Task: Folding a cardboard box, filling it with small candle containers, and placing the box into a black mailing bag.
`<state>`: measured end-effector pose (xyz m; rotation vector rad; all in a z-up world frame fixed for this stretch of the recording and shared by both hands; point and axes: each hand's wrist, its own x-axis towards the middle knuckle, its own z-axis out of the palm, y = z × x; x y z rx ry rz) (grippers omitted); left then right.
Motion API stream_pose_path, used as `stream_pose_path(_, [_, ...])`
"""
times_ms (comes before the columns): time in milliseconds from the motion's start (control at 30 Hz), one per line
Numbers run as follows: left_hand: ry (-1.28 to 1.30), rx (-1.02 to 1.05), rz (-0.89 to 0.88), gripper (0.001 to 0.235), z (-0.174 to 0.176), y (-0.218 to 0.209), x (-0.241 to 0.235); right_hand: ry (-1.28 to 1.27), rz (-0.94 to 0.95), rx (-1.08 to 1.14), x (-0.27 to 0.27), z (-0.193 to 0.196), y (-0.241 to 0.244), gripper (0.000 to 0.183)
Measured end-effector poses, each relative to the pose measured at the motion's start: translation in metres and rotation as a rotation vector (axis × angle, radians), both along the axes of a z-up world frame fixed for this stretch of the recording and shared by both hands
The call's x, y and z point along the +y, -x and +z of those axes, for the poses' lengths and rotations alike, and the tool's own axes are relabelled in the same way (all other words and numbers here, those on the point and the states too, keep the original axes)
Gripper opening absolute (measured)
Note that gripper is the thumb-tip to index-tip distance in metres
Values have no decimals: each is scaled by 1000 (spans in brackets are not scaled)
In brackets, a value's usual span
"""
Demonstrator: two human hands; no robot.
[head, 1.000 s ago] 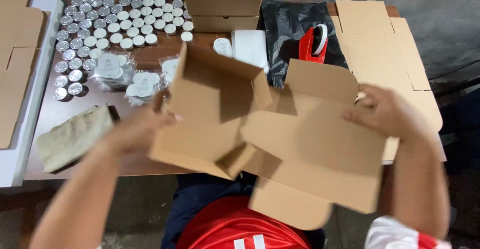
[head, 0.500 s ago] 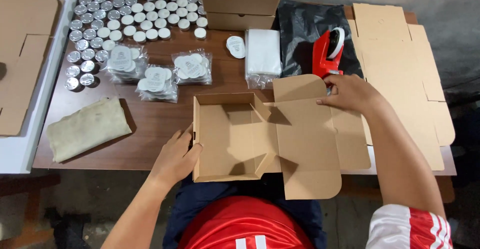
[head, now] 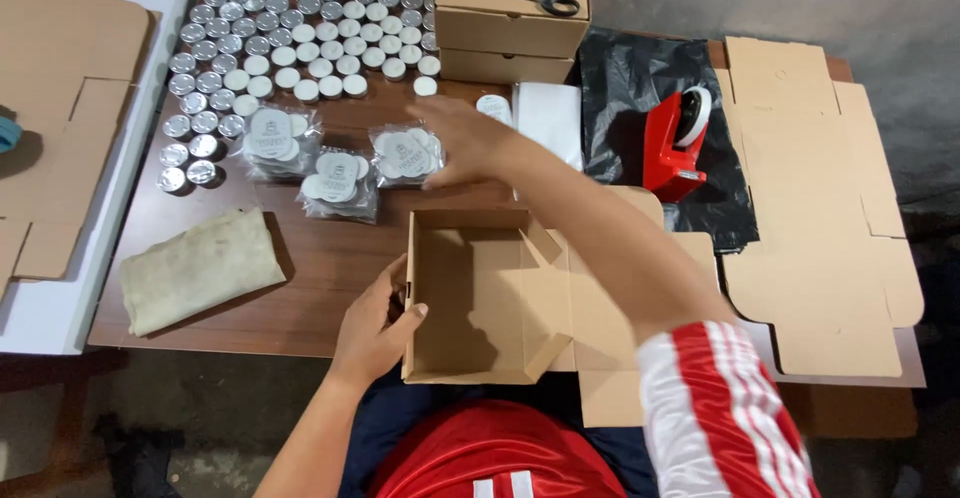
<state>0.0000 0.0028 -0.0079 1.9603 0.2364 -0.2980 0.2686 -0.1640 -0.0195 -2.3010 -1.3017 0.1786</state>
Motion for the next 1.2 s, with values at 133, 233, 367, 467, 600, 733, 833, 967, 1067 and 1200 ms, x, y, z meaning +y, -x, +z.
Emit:
stream_pose_path(133, [-15, -20, -2, 76, -15, -2, 6, 324, -40, 30, 58, -50, -32, 135])
stream_pose_path(233, [-32, -74, 8, 75, -24, 0, 7, 384, -84, 79, 63, -45, -27, 117])
stream_pose_path(367, [-17, -67, 13, 74, -23, -1, 8, 326, -101, 124, 55, -35, -24, 111])
stream_pose_path(467, [-4, -56, 14, 74, -20, -3, 8, 347, -107, 136, 54, -18, -15, 120])
stream_pose_path(600, [-25, -70, 18, 74, -26, -2, 8, 464, -115, 135, 61, -14, -7, 124])
stream_pose_path(733, [-31, -71, 23, 74, -26, -1, 9, 464, -97, 144, 63, -13, -1, 110])
stream_pose_path(833, [-14, -99, 37, 74, -32, -1, 9, 409, -81, 101, 54, -15, -3, 111])
stream_pose_path(967, [-12, -102, 42, 73, -34, -2, 8, 172, -42, 72, 24, 12, 0, 106])
stream_pose_path(1067, [-9, -110, 40, 73, -28, -3, 9, 66, -29, 92, -6, 61, 47, 100])
stream_pose_path(1200, [9, -102, 48, 76, -36, -2, 13, 389, -16, 49, -28, 71, 132, 103])
